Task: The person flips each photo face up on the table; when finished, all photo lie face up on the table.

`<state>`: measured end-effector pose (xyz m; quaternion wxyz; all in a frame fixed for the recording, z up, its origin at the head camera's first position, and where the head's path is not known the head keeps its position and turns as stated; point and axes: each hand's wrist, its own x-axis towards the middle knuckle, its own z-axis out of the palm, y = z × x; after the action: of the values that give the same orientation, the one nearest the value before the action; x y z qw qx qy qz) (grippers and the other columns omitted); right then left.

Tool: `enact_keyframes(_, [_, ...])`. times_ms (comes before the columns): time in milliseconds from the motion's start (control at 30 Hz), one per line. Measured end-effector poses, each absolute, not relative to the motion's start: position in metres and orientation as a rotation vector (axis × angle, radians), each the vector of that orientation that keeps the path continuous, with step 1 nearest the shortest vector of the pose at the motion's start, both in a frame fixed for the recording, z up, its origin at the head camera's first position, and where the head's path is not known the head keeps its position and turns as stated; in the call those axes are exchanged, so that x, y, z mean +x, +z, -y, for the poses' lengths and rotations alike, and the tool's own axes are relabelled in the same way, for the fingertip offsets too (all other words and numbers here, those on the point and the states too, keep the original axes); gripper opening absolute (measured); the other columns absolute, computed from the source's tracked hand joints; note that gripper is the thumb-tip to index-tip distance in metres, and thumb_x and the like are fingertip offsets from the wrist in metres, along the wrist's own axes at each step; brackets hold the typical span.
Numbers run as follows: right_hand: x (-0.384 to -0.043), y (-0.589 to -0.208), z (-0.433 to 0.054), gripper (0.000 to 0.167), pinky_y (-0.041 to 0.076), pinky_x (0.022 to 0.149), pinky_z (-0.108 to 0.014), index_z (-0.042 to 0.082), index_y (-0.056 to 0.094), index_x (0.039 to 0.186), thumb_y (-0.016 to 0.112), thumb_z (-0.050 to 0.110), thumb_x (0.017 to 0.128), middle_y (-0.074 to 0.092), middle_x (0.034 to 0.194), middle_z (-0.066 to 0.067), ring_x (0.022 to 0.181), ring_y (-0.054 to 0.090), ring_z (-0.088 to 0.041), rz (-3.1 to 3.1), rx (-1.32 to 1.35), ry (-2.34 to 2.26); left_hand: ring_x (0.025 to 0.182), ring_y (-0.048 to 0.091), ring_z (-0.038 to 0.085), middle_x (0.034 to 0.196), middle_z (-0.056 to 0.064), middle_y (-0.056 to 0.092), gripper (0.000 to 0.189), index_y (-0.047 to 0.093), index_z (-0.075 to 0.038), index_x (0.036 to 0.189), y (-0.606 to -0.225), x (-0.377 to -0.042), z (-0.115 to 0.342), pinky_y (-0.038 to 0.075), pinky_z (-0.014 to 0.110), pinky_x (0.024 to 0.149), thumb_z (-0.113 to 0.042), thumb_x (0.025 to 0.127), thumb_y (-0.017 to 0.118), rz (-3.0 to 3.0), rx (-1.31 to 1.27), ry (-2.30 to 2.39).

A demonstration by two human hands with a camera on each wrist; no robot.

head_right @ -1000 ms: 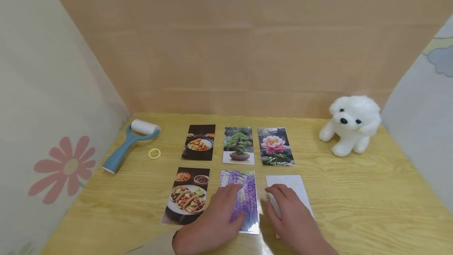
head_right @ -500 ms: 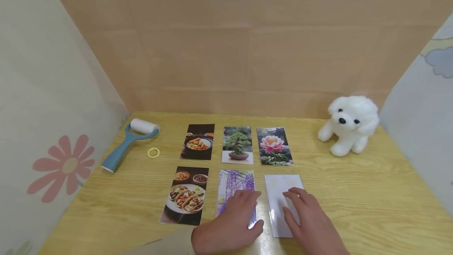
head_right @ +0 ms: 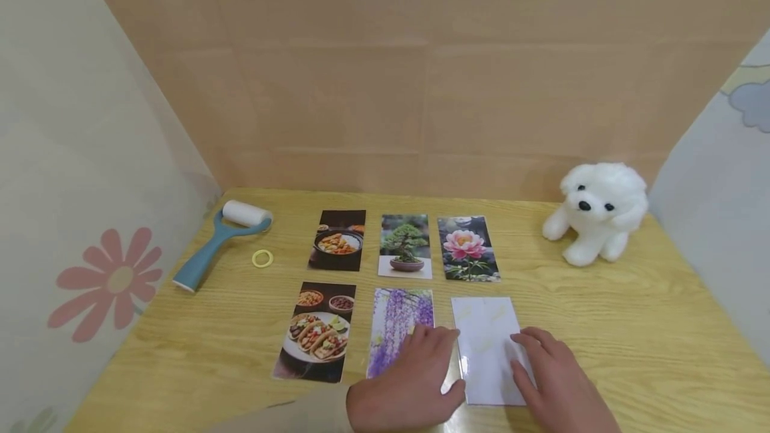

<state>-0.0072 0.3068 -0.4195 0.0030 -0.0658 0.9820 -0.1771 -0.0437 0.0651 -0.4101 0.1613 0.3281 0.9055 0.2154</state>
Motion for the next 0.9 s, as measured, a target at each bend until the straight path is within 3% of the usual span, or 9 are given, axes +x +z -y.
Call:
enact_keyframes(267, [-0.009, -0.425, -0.310, 0.037, 0.047, 0.090, -0.062, 0.001, 0.067, 0.121, 0.076, 0.021, 0.091, 0.060, 0.125, -0.021, 0.111, 0.058, -0.042, -3.036, -0.188, -0.566, 0.098, 0.036, 0.013, 0.106, -0.006, 0.046, 0.047, 0.052, -0.014, 0.130, -0.414, -0.040, -0.070, 0.037, 0.030, 0.087, -0.045, 0.096, 0.058, -2.623, 0.934, 0.573])
enact_keyframes(633, [-0.008, -0.432, -0.306, 0.034, 0.048, 0.089, -0.060, 0.001, 0.071, 0.114, 0.080, 0.020, 0.087, 0.062, 0.122, -0.018, 0.109, 0.059, -0.040, -3.083, -0.245, -0.508, 0.100, 0.038, 0.011, 0.114, -0.008, 0.046, 0.051, 0.049, -0.020, 0.137, -0.414, -0.039, -0.074, 0.040, 0.030, 0.086, -0.050, 0.096, 0.058, -2.610, 0.910, 0.533])
enact_keyframes(900, [-0.007, -0.433, -0.304, 0.032, 0.048, 0.089, -0.059, 0.002, 0.072, 0.111, 0.081, 0.021, 0.086, 0.061, 0.121, -0.016, 0.107, 0.058, -0.038, -3.101, -0.253, -0.484, 0.111, 0.040, 0.009, 0.130, -0.011, 0.045, 0.060, 0.044, -0.026, 0.146, -0.416, -0.040, -0.077, 0.042, 0.035, 0.099, -0.054, 0.095, 0.059, -2.516, 0.830, 0.560])
